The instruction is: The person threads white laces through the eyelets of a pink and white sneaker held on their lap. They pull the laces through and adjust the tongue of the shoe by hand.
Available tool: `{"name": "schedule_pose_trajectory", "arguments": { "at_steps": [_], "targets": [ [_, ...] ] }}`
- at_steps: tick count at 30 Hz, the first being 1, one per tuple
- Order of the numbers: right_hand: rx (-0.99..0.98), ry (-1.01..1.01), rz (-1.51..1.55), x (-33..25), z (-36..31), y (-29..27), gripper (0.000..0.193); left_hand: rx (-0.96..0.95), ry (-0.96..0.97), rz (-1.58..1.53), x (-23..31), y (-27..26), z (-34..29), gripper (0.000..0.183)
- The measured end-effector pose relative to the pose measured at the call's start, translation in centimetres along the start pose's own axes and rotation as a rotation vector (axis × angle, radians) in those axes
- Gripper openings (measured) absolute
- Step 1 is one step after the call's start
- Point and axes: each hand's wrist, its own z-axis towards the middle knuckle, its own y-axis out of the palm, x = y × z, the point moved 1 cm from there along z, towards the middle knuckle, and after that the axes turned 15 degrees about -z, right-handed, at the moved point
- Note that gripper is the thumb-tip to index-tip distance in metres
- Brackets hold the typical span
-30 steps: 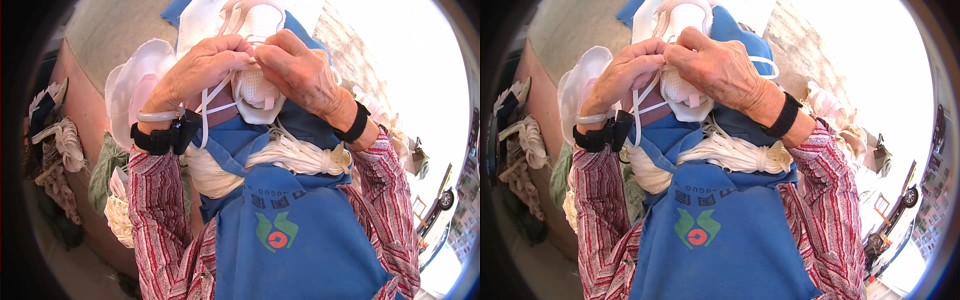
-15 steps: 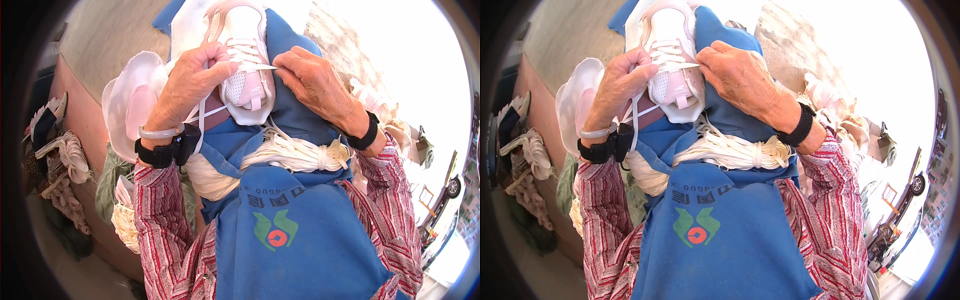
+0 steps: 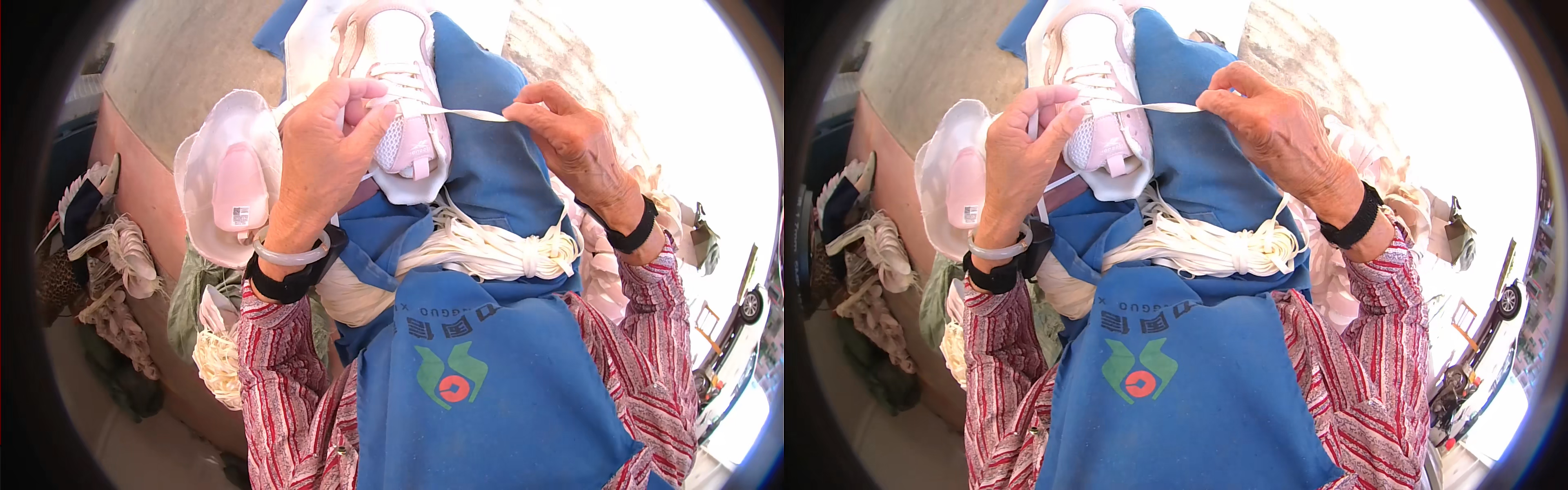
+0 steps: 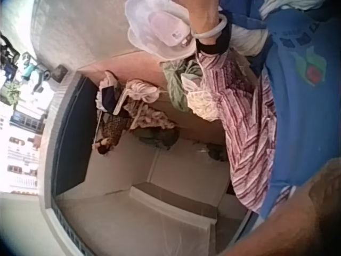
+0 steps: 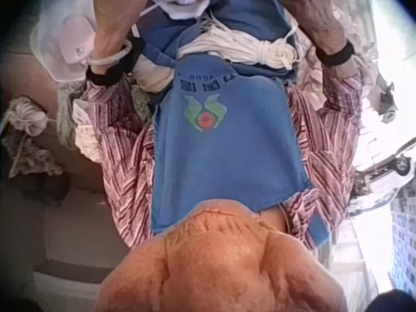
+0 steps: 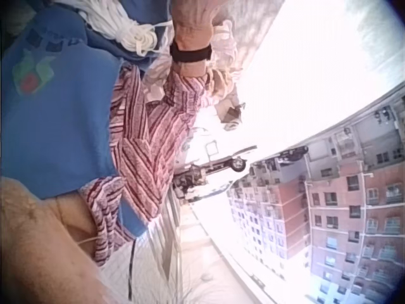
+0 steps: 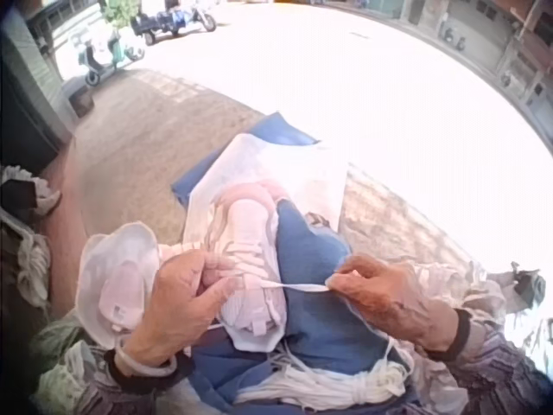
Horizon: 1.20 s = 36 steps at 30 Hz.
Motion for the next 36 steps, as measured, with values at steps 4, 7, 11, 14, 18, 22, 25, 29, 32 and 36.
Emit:
{"name": "schedule_pose_trajectory", "arguments": {
  "at_steps": [4,7,11,14,18,22,25,29,32,36],
  "targets": [
    [-0.052,0.186,0.125,-0.5,0.9,-0.2,0.036,0.007,0.07,0.136,-0.5,-2.0,-0.7,0.022],
    [0.081,0.135,0.23,-1.7,2.0,0.0,0.034,-0.086,0.239,0.319,-0.6,-2.1,-1.8,0.019],
    [-0.121,0.145,0.138,-3.1,2.8,1.3,0.024,-0.133,0.059,0.256,-0.3,-2.2,-2.2,0.013],
    [-0.078,0.076,0.063,-2.6,2.9,2.2,0.017,-0.109,0.07,0.367,0.4,-3.4,-1.9,0.013],
    [0.085,0.157,0.029,-1.3,2.8,2.0,0.007,-0.106,0.104,0.4,0.0,-4.7,-1.6,0.016],
    [0.024,0.348,0.287,-1.7,2.2,0.2,0.012,0.064,0.254,0.357,0.0,-5.0,-2.3,0.016],
    [-0.362,0.459,0.702,-2.2,2.4,-0.1,0.016,0.044,0.082,0.109,0.8,-4.3,-3.6,0.02],
    [-0.196,0.287,0.697,-3.0,3.1,1.2,0.014,0.007,-0.038,-0.099,2.2,-1.9,-4.5,0.023],
    [0.01,0.139,0.476,-2.8,3.0,2.4,0.016,0.095,-0.03,-0.251,1.0,-1.1,-4.7,0.018],
    [0.04,0.173,0.317,-3.2,1.9,2.5,0.014,0.064,-0.145,-0.048,-0.2,-1.6,-4.0,0.013]
  ]
}}
